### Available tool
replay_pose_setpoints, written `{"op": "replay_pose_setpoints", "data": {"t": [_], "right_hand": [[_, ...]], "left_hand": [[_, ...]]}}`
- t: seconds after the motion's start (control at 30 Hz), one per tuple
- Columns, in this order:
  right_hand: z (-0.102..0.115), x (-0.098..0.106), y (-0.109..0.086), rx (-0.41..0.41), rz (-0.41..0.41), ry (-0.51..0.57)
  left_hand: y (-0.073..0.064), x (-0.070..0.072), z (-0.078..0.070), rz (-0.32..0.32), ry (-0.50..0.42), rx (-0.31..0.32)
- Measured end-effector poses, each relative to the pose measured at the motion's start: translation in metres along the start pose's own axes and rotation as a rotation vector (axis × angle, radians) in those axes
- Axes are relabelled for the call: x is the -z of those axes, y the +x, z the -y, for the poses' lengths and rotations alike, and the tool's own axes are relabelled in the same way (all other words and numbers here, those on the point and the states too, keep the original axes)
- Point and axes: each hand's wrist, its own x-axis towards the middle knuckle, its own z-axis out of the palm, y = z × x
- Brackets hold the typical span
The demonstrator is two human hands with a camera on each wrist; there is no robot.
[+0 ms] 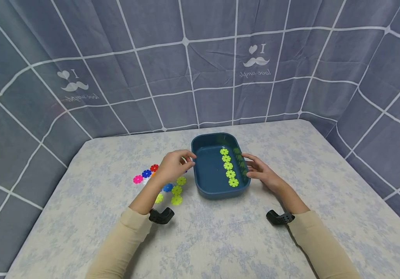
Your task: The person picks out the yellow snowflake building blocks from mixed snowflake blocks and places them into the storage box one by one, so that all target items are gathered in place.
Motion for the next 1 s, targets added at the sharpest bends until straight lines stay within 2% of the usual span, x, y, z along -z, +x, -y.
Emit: {"op": "replay_pose_setpoints", "data": {"t": [0.3,0.7,1.0], "right_hand": [[-0.001,-0.001,0.001,0.026,0.01,0.021],[-0.001,0.0,0.0,-0.004,-0.005,-0.003],[-0.001,0.0,0.0,-0.003,-0.004,-0.007]], "left_hand": [[-0.013,0.011,0.018,-0.033,0.023,0.069],[-0.026,0.018,0.04,-0.038,0.034,0.122],[-0.037,0.021,0.057,-0.03,0.034,0.233]]}}
